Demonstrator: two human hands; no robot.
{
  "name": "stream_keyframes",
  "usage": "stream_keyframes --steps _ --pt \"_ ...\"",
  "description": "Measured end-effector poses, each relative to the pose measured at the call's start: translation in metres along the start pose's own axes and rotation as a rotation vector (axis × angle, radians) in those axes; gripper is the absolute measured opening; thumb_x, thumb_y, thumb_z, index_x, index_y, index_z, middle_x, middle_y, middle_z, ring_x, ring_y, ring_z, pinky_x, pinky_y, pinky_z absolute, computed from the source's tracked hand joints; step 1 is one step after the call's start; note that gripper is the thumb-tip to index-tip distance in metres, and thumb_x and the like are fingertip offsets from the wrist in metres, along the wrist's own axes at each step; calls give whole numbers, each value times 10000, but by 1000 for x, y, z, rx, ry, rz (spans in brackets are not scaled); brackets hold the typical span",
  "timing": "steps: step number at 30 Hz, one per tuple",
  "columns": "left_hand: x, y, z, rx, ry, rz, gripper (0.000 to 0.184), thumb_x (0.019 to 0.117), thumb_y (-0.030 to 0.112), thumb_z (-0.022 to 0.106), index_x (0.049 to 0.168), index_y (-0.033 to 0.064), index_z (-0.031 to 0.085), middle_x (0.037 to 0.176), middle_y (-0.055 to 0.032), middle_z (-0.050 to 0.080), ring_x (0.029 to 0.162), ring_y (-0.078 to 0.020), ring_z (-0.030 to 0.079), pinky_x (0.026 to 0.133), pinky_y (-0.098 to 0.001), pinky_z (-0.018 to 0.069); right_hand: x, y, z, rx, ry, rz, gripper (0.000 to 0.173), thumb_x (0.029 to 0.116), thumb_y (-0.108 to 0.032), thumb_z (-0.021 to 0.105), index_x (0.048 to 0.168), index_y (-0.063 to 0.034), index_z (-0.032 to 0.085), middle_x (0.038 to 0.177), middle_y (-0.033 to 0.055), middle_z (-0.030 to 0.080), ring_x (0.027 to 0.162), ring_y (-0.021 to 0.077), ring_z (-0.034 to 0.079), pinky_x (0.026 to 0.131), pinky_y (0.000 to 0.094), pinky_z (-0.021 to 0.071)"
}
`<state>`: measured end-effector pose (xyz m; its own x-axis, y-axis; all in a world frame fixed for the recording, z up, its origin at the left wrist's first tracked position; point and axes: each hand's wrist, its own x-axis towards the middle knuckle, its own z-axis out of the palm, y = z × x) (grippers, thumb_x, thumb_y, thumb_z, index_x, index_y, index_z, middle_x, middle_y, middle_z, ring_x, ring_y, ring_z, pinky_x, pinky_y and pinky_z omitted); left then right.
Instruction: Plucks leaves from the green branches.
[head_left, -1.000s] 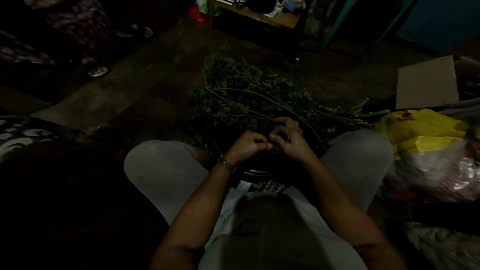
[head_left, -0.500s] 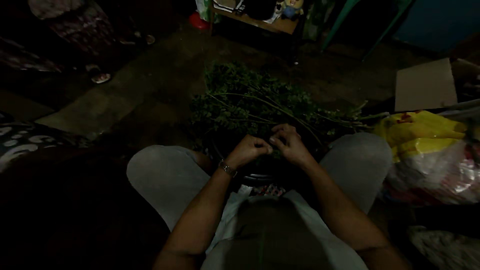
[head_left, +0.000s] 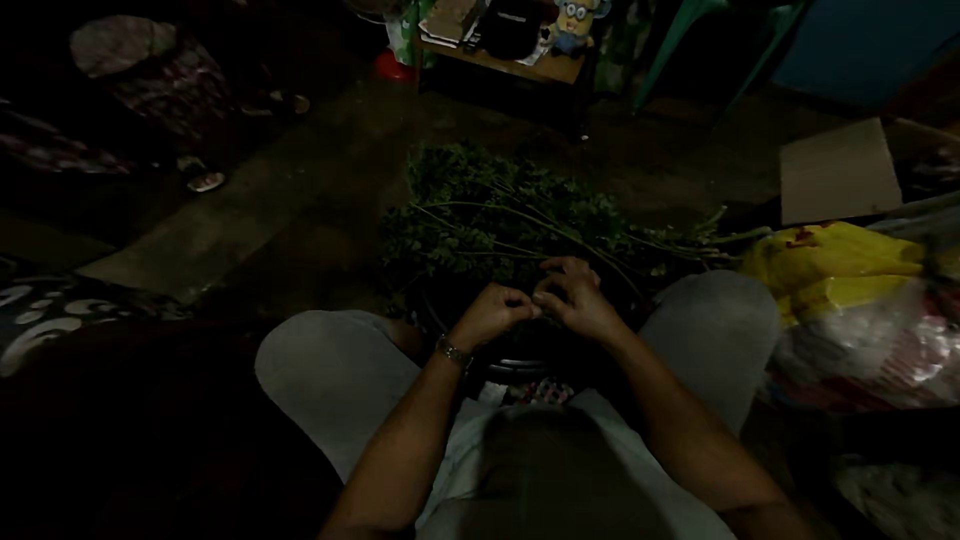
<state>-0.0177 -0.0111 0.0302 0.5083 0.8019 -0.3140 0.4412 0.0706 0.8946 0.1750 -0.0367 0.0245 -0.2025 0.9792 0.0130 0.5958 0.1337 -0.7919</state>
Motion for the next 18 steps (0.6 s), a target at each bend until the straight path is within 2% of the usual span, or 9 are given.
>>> stream_keyframes --steps 3,4,5,7,9,11,15,18 --pt "-1 1 0 -2 -3 -13 129 977 122 669 995 9 729 917 1 687 811 6 590 774 -204 490 1 -1 -6 37 32 47 311 1073 -240 511 1097 -33 742 1402 145 564 1365 357 435 1126 612 274" --pt "-1 2 -1 -6 -2 -15 127 976 121 670 996 10 729 919 2 687 813 7 590 777 -203 490 2 0 -9 40 23 57 312 1076 -236 505 1096 -37 744 1410 143 556 1370 357 426 1125 608 275" --pt "-1 1 -1 -9 -1 -10 131 975 123 670 997 9 731 919 0 689 816 6 594 784 -206 495 1 1 -11 32 5 58 288 1065 -236 534 1094 -42 745 1421 145 547 1378 364 415 1126 610 276" --pt "-1 1 -1 -4 7 -12 140 980 128 664 998 7 732 921 -10 691 810 -6 592 779 -218 496 1 5 -13 19 -17 13 219 991 -230 669 1074 -44 747 1422 166 547 1385 389 402 1125 636 262" --pt "-1 3 -1 10 17 -41 140 987 124 655 1007 7 729 941 -23 685 827 -28 588 788 -237 489 1 6 -13 -21 -20 -44 231 917 -228 766 1059 -47 754 1413 173 553 1387 403 395 1117 659 248" --pt "-1 4 -2 3 27 -51 138 989 124 656 1009 11 732 952 -24 689 857 -34 602 824 -250 497 1 6 -10 -106 39 -111 203 900 -212 780 1023 -52 763 1392 181 571 1393 421 398 1124 682 237" --pt "1 -2 -3 -53 49 -11 144 988 142 660 1023 25 738 954 -7 700 874 -18 621 846 -241 510 1 10 -3 -235 175 -260 120 931 -161 727 942 -54 781 1333 179 629 1405 458 402 1136 700 226" --pt "1 -5 -1 -116 73 -2 147 1003 131 636 1024 25 736 911 16 693 805 -6 611 784 -202 512 1 13 -1 -257 205 -322 102 915 -150 738 924 -61 786 1315 170 648 1391 467 422 1125 707 241"
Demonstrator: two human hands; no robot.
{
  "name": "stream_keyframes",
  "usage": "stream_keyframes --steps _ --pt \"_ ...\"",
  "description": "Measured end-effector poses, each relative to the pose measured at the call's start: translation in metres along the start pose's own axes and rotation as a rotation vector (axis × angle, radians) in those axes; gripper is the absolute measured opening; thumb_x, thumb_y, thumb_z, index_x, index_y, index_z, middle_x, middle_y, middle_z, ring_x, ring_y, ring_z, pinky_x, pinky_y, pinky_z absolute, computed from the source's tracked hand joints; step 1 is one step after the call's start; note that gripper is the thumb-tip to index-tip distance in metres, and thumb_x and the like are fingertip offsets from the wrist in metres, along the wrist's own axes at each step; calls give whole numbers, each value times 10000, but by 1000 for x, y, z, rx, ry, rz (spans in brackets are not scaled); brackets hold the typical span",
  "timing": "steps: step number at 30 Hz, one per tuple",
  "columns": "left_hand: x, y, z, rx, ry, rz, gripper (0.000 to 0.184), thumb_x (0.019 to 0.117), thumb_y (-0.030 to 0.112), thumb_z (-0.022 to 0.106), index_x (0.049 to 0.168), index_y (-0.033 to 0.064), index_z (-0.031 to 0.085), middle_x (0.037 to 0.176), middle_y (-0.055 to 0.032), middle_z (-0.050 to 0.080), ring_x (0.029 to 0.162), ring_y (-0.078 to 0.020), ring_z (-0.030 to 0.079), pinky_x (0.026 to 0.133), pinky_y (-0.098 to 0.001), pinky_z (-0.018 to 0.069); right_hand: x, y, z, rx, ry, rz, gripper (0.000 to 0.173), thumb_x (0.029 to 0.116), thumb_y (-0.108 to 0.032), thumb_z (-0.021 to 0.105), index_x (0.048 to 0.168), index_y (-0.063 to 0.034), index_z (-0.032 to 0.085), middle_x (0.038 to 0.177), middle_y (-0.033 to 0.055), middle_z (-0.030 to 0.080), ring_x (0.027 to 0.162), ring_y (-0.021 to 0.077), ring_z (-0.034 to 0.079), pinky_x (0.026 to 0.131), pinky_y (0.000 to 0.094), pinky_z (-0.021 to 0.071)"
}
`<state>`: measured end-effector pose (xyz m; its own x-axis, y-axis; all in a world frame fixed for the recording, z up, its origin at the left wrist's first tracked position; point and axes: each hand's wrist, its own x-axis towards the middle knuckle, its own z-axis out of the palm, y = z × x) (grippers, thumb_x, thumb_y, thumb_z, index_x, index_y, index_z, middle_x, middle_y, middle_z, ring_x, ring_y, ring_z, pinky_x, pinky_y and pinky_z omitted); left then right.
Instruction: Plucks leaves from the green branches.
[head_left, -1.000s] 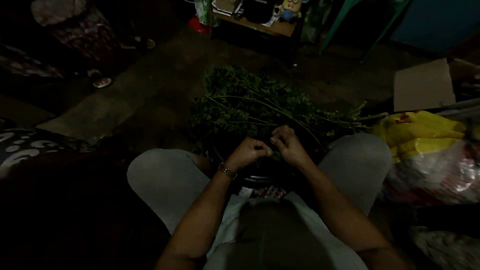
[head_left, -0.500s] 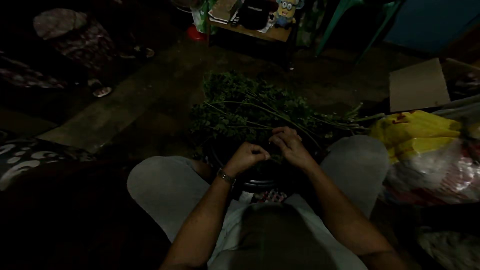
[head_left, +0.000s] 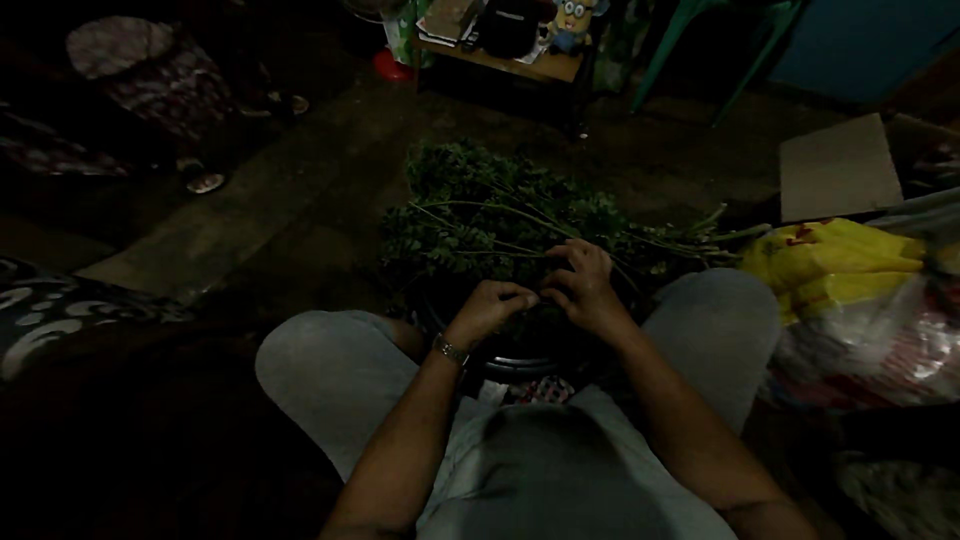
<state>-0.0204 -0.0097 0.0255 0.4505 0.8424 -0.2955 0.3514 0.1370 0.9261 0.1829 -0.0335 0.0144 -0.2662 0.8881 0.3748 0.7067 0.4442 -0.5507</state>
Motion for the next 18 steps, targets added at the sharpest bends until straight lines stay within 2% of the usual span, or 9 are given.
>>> stream_keyframes --steps 2,9,13,18 --pt "1 0 1 -30 14 -11 145 1014 120 619 992 30 731 860 36 675 753 5 591 736 -181 500 0 1 1 -7 9 -12 106 906 -163 744 930 -63 772 1305 176 645 1379 463 436 1106 716 261" --pt "0 -2 0 -44 1 19 153 1015 106 609 953 41 734 834 54 674 752 11 593 742 -179 500 -1 0 5 -20 18 -5 138 915 -182 740 959 -58 782 1328 183 633 1385 467 432 1105 729 255" --pt "1 -2 0 -25 -23 34 156 1009 108 605 944 29 723 848 51 669 781 7 603 776 -193 510 0 -1 7 -27 37 -22 149 934 -188 714 967 -58 779 1315 190 639 1355 468 464 1097 712 287" --pt "1 -6 -1 22 -12 80 165 1012 161 617 973 42 725 893 39 673 811 7 588 782 -204 487 -1 -2 8 -18 45 -44 120 932 -161 709 903 -62 772 1295 182 650 1356 461 465 1092 705 293"
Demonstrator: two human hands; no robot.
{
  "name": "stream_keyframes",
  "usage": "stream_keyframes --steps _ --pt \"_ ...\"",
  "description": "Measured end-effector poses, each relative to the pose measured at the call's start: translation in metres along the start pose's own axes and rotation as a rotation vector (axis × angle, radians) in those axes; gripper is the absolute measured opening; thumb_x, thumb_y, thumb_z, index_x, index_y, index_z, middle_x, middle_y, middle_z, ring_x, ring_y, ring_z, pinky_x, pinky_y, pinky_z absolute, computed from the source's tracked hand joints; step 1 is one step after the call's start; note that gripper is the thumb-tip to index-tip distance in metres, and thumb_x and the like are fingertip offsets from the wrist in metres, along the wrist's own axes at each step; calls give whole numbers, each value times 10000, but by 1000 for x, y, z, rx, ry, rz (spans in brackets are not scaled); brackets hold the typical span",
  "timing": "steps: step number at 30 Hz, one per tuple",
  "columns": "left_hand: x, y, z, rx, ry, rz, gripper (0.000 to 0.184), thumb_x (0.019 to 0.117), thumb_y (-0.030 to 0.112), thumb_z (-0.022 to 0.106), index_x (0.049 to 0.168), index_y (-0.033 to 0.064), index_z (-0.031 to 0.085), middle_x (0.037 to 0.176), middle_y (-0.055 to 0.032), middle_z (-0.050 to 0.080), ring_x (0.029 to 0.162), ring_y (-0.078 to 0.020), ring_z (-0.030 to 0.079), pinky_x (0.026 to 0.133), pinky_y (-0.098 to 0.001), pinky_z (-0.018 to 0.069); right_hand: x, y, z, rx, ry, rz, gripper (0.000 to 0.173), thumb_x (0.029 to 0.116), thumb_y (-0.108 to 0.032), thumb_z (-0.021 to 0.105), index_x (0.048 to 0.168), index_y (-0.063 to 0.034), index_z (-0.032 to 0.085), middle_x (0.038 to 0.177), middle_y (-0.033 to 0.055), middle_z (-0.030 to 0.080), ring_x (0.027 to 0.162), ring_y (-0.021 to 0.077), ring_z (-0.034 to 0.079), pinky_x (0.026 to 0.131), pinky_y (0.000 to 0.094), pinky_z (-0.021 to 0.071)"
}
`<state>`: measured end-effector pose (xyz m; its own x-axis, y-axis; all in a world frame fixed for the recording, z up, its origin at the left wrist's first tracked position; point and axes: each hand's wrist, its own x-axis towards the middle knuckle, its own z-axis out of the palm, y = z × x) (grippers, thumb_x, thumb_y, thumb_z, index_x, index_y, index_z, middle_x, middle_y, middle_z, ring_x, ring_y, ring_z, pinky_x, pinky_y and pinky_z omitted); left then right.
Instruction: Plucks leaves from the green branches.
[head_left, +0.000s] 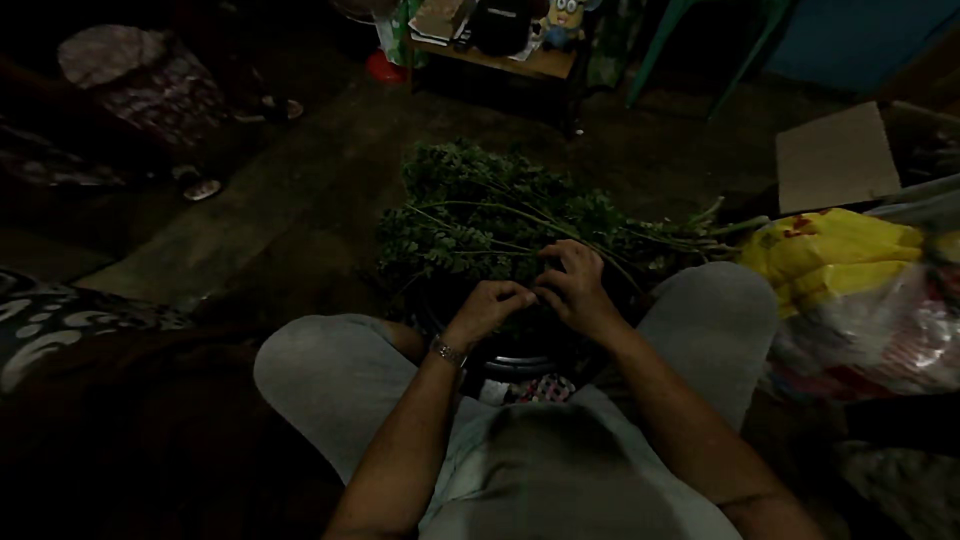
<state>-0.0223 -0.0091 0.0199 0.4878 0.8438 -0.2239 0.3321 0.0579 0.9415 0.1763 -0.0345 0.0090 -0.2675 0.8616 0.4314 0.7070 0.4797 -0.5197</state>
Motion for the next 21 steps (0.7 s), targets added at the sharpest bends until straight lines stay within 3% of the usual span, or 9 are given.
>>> stream_keyframes --steps 5,10,14,17,21 --pt "3 -4 3 -15 36 13 185 1037 145 587 1005 28 727 900 19 688 819 -8 619 788 -202 517 -1 -1 0 -68 43 -53 65 895 -135 748 898 -87 791 1261 178 671 1343 483 473 1074 728 298" --pt "3 -6 3 21 64 88 167 1024 117 592 966 34 724 860 33 671 773 5 599 745 -184 506 -1 0 -5 -90 70 95 106 910 -120 704 853 -55 766 1236 169 671 1315 459 491 1074 734 279" --pt "2 -5 2 13 50 91 162 1022 119 599 965 34 724 873 34 672 784 10 600 741 -176 505 1 2 -17 2 112 130 182 932 -214 688 964 -50 762 1289 185 619 1298 436 485 1077 679 301" --pt "3 -6 3 37 31 119 162 1016 116 602 961 26 725 877 33 673 788 20 602 749 -167 506 1 1 -13 19 73 45 218 962 -227 656 1097 -88 757 1342 203 579 1325 457 456 1070 687 320" --pt "2 -5 4 85 30 132 157 1006 104 617 936 14 725 878 20 661 800 21 597 768 -166 505 1 0 -1 -19 17 -2 144 944 -208 695 976 -87 766 1404 215 565 1368 489 425 1080 715 293"
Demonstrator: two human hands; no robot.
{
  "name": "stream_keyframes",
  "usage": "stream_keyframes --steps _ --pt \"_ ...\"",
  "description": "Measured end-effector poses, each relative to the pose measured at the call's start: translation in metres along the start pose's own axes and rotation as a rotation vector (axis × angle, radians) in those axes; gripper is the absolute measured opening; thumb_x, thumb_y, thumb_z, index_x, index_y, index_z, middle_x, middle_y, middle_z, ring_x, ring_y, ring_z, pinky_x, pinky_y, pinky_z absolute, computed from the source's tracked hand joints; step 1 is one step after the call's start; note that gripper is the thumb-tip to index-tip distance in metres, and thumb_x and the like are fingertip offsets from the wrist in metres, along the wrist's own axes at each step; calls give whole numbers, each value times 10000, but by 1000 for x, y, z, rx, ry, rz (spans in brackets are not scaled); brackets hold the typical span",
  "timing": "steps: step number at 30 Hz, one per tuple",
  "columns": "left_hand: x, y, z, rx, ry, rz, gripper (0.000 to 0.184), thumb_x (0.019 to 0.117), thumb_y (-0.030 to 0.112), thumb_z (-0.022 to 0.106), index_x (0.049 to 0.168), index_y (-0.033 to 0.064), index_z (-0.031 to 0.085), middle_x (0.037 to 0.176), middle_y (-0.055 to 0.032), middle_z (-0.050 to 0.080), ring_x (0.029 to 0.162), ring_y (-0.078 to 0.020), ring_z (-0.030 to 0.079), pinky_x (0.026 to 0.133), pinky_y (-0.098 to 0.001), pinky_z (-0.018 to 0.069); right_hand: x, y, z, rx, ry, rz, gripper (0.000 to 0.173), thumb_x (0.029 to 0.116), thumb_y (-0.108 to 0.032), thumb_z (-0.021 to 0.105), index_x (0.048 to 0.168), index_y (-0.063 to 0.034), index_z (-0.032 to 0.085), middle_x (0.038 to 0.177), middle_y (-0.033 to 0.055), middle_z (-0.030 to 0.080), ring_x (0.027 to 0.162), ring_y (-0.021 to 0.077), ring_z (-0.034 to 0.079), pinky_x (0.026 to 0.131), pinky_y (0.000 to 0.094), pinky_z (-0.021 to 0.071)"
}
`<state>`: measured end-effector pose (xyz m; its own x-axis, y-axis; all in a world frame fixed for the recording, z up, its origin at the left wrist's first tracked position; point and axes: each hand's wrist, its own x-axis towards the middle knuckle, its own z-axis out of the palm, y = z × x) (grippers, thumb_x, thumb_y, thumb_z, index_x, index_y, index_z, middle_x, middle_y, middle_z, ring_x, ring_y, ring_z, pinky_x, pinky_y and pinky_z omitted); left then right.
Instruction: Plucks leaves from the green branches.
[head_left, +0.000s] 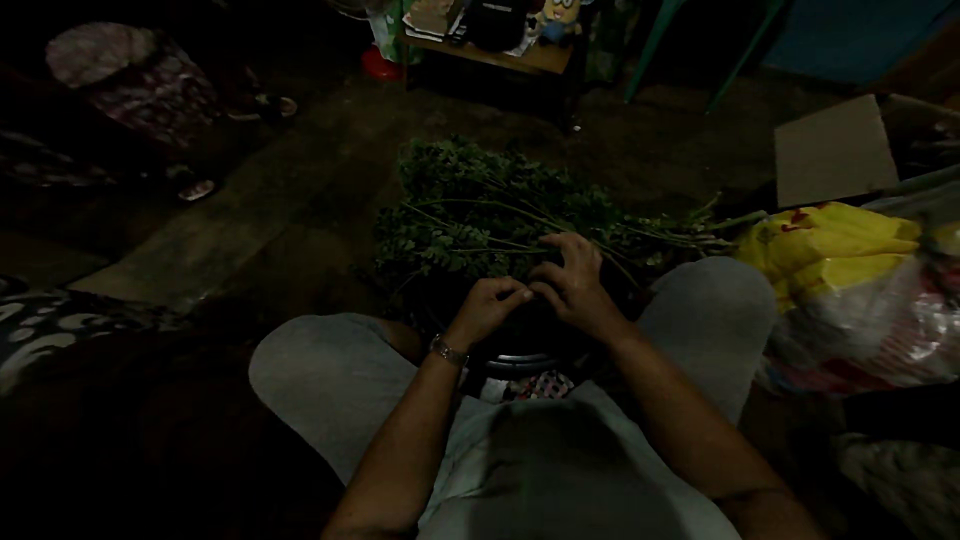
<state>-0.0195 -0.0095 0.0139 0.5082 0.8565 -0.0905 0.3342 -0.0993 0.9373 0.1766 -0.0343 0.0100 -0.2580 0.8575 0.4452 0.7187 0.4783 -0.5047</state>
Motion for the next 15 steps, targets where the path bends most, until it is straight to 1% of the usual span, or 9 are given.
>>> stream_keyframes --steps 1,3,5,7,9,11,13,14,15 --pt "0 0 0 22 -4 3 160 1004 111 623 934 14 728 879 18 658 804 21 592 771 -166 499 0 -1 1 6 -7 2 112 933 -171 704 922 -74 759 1401 213 568 1368 487 428 1081 711 295" --pt "-1 -1 0 58 -11 14 166 1000 129 632 930 17 732 886 15 657 814 21 586 779 -173 489 0 -4 2 6 -17 3 81 917 -118 709 871 -60 742 1405 208 570 1375 478 431 1089 707 301" --pt "0 -2 -1 70 -25 19 170 1000 138 633 938 16 734 899 7 658 829 13 584 790 -181 484 0 -6 2 -14 -11 34 67 908 -76 697 861 -38 727 1399 211 572 1375 477 434 1082 714 302" --pt "0 -1 -1 80 -26 12 175 1005 140 623 946 18 733 908 2 657 834 7 583 794 -188 483 1 -7 -2 -24 34 150 89 930 -54 656 891 4 711 1357 222 586 1342 471 468 1062 715 320" --pt "0 -1 -1 88 -12 5 188 1015 153 612 966 20 735 938 -9 673 856 -8 599 814 -210 495 4 -3 -12 26 79 312 163 998 -97 597 977 16 712 1349 217 581 1316 441 481 1059 678 334" --pt "1 -1 -2 76 -9 3 195 1025 152 594 994 20 735 972 -13 682 882 -11 609 837 -212 501 6 4 -20 97 142 440 277 1064 -161 508 1120 10 718 1377 215 567 1314 437 478 1059 659 339" --pt "2 -1 -3 33 -10 -6 197 1032 157 587 1006 24 731 953 3 678 855 1 608 814 -193 506 9 6 -27 226 123 570 397 1107 -223 403 1322 23 629 1446 230 510 1342 429 447 1088 642 328" --pt "2 -2 -2 2 -9 -9 193 1032 152 585 1011 23 728 936 11 677 837 6 607 801 -185 510 11 3 -31 307 67 648 447 1120 -270 363 1414 9 552 1473 232 487 1357 410 451 1102 615 347" --pt "2 -2 -2 -24 -11 -14 191 1034 147 582 1022 19 723 928 14 679 828 5 611 801 -187 516 13 -1 -35 408 -6 734 490 1129 -321 339 1495 -25 474 1502 215 479 1371 369 471 1117 561 380"
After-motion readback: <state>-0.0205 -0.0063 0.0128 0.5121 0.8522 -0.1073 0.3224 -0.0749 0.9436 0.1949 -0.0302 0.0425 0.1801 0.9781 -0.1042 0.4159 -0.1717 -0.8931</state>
